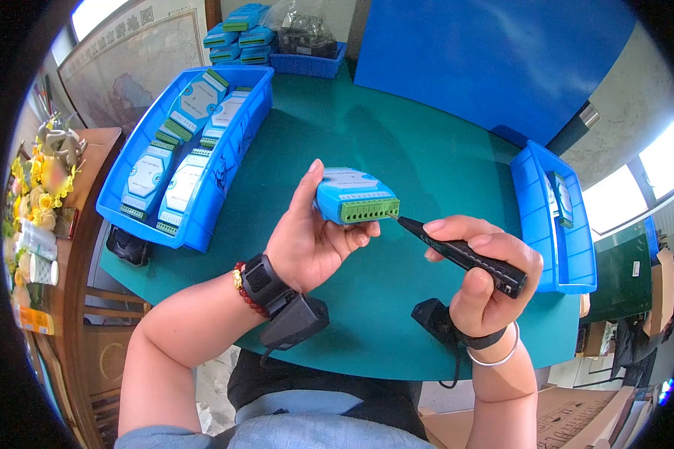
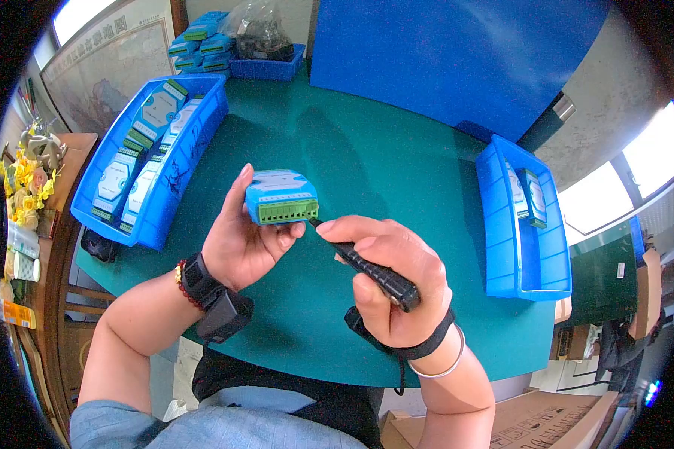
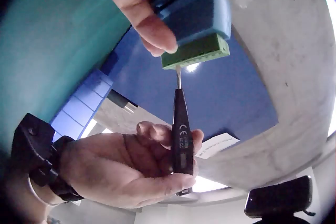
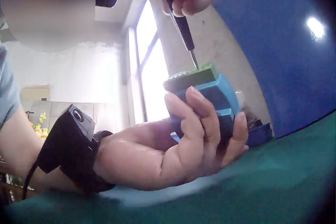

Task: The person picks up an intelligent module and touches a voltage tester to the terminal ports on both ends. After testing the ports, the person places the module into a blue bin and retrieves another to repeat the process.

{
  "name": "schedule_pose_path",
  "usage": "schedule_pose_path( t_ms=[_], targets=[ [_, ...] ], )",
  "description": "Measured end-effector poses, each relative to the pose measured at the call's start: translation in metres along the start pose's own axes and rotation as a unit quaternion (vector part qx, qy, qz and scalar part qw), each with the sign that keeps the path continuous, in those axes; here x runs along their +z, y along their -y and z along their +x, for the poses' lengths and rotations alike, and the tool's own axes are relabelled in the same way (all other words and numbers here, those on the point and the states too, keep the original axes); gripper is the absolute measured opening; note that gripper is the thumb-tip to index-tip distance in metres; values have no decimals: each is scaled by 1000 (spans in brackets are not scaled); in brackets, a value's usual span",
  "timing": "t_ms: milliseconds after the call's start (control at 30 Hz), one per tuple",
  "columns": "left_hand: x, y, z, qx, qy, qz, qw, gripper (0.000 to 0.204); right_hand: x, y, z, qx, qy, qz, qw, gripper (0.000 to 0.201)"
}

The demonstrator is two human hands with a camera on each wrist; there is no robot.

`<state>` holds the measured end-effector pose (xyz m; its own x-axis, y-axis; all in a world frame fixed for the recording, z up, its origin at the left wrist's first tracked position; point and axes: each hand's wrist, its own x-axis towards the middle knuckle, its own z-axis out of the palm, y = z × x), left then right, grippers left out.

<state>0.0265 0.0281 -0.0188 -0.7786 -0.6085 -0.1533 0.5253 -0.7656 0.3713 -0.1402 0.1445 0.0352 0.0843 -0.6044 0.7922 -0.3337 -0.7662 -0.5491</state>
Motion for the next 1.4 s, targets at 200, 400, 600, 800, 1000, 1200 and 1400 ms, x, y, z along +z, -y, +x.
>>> schedule_pose_path(
  t_ms=[200, 400, 600, 800, 1000, 1200, 1400],
  targets=[
    [1, 1, 1, 9, -13, 6, 1000, 54, 4, -1, -2, 11, -30, 17, 999, 26],
    [4, 1, -1, 43, -4, 16, 999, 52, 1, 3, 1, 32, -72, 65, 995, 28],
    [4, 4, -2, 34, -7, 25, 999, 55, 8, 0, -1, 42, -84, 69, 993, 28],
    [1, 3, 0, 24, -14, 26, 999, 55, 3, 2, -1, 9, 8, -38, 999, 22],
    [-1, 4, 0, 22, -12, 15, 1000, 53, 3, 1, -2, 4, 24, -63, 998, 24],
    [5, 3, -1, 35, -20, 27, 999, 55, 7, 0, -1, 20, -52, 45, 997, 27],
    [7, 4, -3, 27, -25, 8, 999, 54, 8, -1, -1, 35, -63, 83, 994, 28]
  ],
)
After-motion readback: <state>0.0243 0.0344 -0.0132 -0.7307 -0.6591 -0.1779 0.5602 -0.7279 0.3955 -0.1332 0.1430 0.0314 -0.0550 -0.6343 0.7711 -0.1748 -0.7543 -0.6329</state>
